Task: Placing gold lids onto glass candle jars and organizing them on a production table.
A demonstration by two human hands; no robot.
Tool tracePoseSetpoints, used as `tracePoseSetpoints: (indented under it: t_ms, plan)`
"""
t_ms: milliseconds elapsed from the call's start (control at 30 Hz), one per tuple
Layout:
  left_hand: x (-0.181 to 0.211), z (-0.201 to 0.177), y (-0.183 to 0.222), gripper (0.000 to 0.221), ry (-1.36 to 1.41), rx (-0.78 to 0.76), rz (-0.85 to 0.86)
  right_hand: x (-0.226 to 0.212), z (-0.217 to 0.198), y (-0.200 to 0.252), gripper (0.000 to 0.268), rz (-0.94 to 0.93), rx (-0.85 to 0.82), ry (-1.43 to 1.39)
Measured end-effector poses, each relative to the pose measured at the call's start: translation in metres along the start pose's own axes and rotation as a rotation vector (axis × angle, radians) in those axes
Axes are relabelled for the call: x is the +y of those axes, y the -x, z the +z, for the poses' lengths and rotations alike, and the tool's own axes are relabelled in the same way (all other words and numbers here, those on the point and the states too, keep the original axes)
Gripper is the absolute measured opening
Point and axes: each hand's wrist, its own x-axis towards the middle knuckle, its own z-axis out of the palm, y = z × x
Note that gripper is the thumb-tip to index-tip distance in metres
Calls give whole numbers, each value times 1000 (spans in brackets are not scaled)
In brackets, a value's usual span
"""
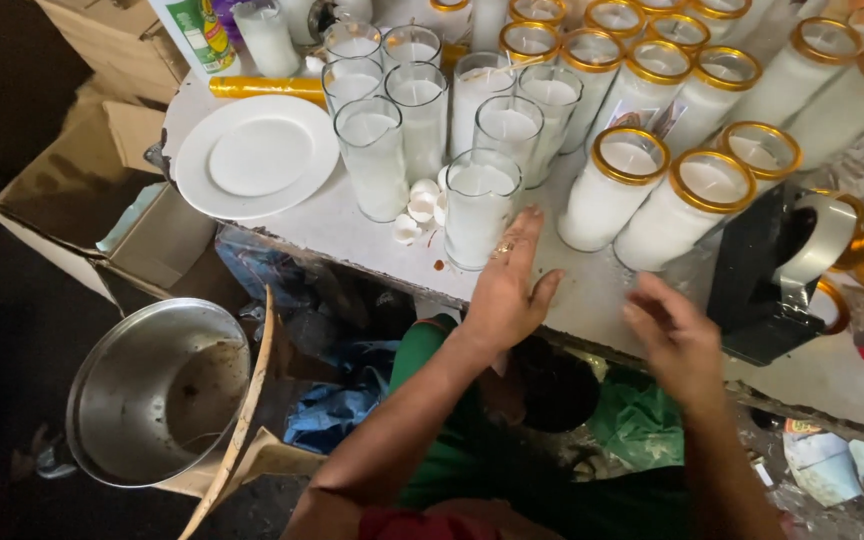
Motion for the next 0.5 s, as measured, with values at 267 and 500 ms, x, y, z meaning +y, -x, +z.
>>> tracePoseSetpoints:
  t_ms: [267,500]
  plan:
    - [-11,-11,9,60,-130,38,71,-90,75,-101,48,-434,-110,314]
    - [-44,-18,26,58,-74,18,88,-70,127,-174,51,-249,-399,672]
